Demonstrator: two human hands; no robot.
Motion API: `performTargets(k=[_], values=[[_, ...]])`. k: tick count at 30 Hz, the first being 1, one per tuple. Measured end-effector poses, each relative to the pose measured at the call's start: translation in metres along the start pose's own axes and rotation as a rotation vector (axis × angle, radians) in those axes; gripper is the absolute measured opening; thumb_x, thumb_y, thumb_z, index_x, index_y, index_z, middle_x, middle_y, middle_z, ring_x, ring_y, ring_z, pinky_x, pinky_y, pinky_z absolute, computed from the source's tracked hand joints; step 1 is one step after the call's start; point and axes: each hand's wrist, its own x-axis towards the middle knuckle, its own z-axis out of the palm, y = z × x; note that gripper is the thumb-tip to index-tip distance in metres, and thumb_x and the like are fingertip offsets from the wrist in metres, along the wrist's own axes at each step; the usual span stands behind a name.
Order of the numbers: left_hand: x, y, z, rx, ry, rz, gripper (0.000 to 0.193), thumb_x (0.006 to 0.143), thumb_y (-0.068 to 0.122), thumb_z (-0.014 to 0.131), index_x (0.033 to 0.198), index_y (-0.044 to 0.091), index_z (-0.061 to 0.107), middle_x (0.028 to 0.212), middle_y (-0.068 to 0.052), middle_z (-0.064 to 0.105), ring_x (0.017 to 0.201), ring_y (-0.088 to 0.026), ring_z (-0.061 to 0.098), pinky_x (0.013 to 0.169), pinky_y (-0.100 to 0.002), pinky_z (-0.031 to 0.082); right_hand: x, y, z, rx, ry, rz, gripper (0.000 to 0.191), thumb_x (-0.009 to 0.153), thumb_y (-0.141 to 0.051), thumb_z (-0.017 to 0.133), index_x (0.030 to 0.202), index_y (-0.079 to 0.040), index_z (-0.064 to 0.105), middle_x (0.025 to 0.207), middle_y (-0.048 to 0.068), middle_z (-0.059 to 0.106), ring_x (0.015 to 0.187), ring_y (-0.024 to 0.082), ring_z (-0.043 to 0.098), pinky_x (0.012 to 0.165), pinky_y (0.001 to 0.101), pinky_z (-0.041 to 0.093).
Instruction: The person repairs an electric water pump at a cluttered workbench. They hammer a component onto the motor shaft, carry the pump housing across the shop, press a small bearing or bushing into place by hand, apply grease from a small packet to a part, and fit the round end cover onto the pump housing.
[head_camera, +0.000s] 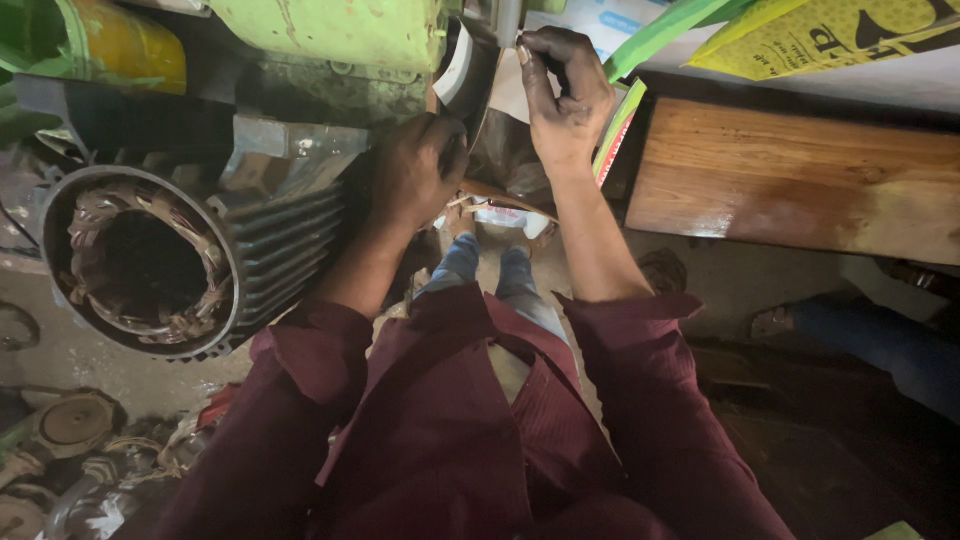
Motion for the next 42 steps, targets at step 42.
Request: performTargets(k=[42], values=[[-0.0006, -0.0019, -0.0001, 0.005, 0.022, 0.006, 0.008, 0.094, 0.012, 0.071, 0.099, 0.007, 0.068, 0.092, -0.016, 0.066, 0.086, -0.039, 0.066, 0.077, -0.049, 0.052, 0.0025, -0.0057, 0.0018, -0.090, 0.003, -0.090, 0.017, 0.095, 0.006, 0.077, 0.108, -0.003, 0.070, 0.109, 0.008, 0.073, 0.096, 0.018, 0.073, 0.086, 0.0283, 0.061]])
